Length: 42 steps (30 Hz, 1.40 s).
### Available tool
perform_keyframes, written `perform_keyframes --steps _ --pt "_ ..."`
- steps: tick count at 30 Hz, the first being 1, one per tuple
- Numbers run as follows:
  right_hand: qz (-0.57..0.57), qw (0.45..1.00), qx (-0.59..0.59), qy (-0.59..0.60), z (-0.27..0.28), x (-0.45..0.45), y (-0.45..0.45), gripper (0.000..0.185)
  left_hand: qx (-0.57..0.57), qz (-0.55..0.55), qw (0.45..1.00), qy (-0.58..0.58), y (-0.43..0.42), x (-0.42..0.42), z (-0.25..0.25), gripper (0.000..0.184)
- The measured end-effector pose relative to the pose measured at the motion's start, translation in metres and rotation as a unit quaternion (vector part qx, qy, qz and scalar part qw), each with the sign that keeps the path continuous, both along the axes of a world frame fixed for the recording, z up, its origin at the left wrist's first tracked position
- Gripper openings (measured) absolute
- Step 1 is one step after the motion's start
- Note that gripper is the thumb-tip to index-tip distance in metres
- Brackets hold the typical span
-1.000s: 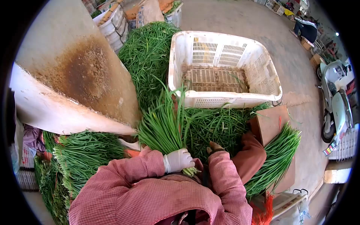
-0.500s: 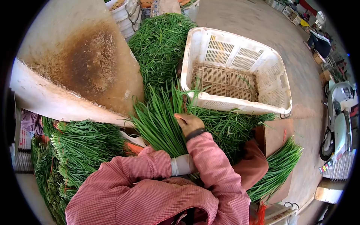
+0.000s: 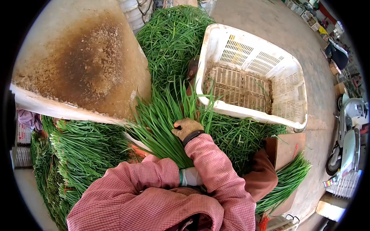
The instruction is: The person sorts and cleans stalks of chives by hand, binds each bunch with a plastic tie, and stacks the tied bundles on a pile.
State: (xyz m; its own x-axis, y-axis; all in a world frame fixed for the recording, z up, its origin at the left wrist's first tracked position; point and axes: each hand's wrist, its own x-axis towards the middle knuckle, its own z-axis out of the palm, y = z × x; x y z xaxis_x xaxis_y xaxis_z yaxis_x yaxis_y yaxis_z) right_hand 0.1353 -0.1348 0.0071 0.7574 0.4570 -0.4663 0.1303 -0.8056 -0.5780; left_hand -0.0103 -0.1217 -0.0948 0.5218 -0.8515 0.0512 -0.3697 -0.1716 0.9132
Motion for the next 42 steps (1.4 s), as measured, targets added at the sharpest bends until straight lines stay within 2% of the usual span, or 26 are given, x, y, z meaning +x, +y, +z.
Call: perform_keyframes --steps 2,4,6,8,9,10,12,14,15,17,18,20,21,22,23,25,26,27,29,30,32,33,35,38,40,42 --pt "-0.017 0.998 0.033 -0.041 -0.02 -0.005 -0.005 0.027 -0.067 0.021 0.991 -0.117 -0.016 -0.013 -0.043 0.025" --pt "-0.067 0.992 0.085 -0.065 -0.036 -0.007 -0.007 0.024 -0.086 0.043 0.99 -0.099 0.0 -0.006 -0.008 0.025" --pt "-0.069 0.991 0.074 -0.083 -0.017 -0.01 -0.004 0.02 -0.105 0.064 0.989 -0.083 0.004 -0.003 0.002 0.025" --pt "-0.14 0.987 0.048 -0.067 -0.008 -0.012 -0.002 0.017 -0.054 0.025 0.996 -0.067 0.004 -0.004 -0.006 0.027" --pt "-0.16 0.981 0.09 -0.066 -0.021 -0.012 -0.003 0.016 -0.054 0.025 0.996 -0.068 0.009 0.005 0.017 0.027" --pt "-0.16 0.981 0.09 -0.067 -0.03 -0.013 -0.006 0.016 -0.005 -0.011 1.0 -0.019 0.015 0.013 0.041 0.029" --pt "-0.215 0.946 0.239 0.036 -0.033 -0.015 -0.008 0.018 0.044 -0.049 0.997 0.031 0.016 0.018 0.057 0.032" --pt "-0.195 0.957 0.217 0.006 -0.035 -0.014 -0.009 0.024 0.16 -0.118 0.974 -0.109 0.011 0.018 0.05 0.033" --pt "-0.174 0.965 0.194 -0.023 -0.035 -0.013 -0.009 0.031 0.161 -0.119 0.974 -0.109 0.007 0.015 0.038 0.033" --pt "-0.125 0.973 0.191 -0.039 -0.03 -0.01 -0.011 0.042 0.057 -0.056 0.996 -0.049 0.005 0.011 0.023 0.034" --pt "-0.125 0.973 0.191 -0.039 -0.029 -0.008 -0.012 0.042 0.057 -0.056 0.996 -0.049 0.005 0.011 0.024 0.034" --pt "-0.116 0.988 0.105 0.009 -0.03 -0.004 -0.014 0.038 0.038 -0.025 0.999 0.019 0.005 0.012 0.031 0.036" --pt "-0.135 0.983 0.125 0.023 -0.074 -0.001 -0.017 0.032 0.037 -0.025 0.999 0.019 -0.002 0.007 0.014 0.036" --pt "-0.135 0.983 0.124 0.024 -0.093 -0.001 -0.017 0.032 0.003 0.008 0.997 -0.071 -0.015 -0.003 -0.018 0.035" --pt "-0.222 0.927 0.281 0.111 -0.096 -0.001 -0.015 0.03 -0.031 0.041 0.986 -0.16 -0.019 -0.005 -0.023 0.034" --pt "-0.299 0.831 0.425 0.196 -0.101 -0.001 -0.016 0.029 -0.015 0.033 0.987 -0.155 -0.021 -0.008 -0.035 0.034" --pt "-0.218 0.926 0.29 0.103 -0.077 0.0 -0.014 0.031 0.0 0.023 0.988 -0.152 -0.02 -0.007 -0.033 0.035" --pt "-0.127 0.982 0.142 0.006 -0.054 0.0 -0.012 0.032 0.0 0.023 0.988 -0.151 -0.014 -0.002 -0.019 0.035" --pt "-0.121 0.988 0.098 0.004 -0.014 -0.003 -0.008 0.034 0.031 -0.055 0.994 0.094 0.005 0.017 0.031 0.038" --pt "-0.114 0.992 0.055 0.001 -0.003 -0.004 -0.006 0.036 0.031 -0.055 0.994 0.095 0.007 0.021 0.043 0.038" --pt "-0.113 0.992 0.049 0.015 0.003 -0.004 -0.004 0.037 0.122 -0.08 0.986 0.08 0.01 0.025 0.055 0.037" --pt "-0.102 0.994 0.023 0.01 0.007 -0.003 -0.002 0.036 0.122 -0.08 0.986 0.081 0.001 0.017 0.032 0.037" --pt "-0.091 0.996 -0.003 0.005 0.005 -0.001 0.0 0.034 -0.105 0.006 0.993 0.05 -0.023 -0.005 -0.036 0.033" --pt "-0.063 0.996 -0.044 -0.034 -0.002 0.0 -0.002 0.031 -0.115 0.015 0.991 0.069 -0.024 -0.005 -0.038 0.033" --pt "-0.136 0.989 0.015 -0.052 0.003 -0.003 -0.009 0.032 -0.126 0.023 0.988 0.088 -0.024 -0.005 -0.038 0.032" --pt "-0.168 0.983 -0.023 -0.072 -0.013 -0.007 -0.014 0.038 -0.132 0.026 0.986 0.098 -0.017 0.001 -0.02 0.032"
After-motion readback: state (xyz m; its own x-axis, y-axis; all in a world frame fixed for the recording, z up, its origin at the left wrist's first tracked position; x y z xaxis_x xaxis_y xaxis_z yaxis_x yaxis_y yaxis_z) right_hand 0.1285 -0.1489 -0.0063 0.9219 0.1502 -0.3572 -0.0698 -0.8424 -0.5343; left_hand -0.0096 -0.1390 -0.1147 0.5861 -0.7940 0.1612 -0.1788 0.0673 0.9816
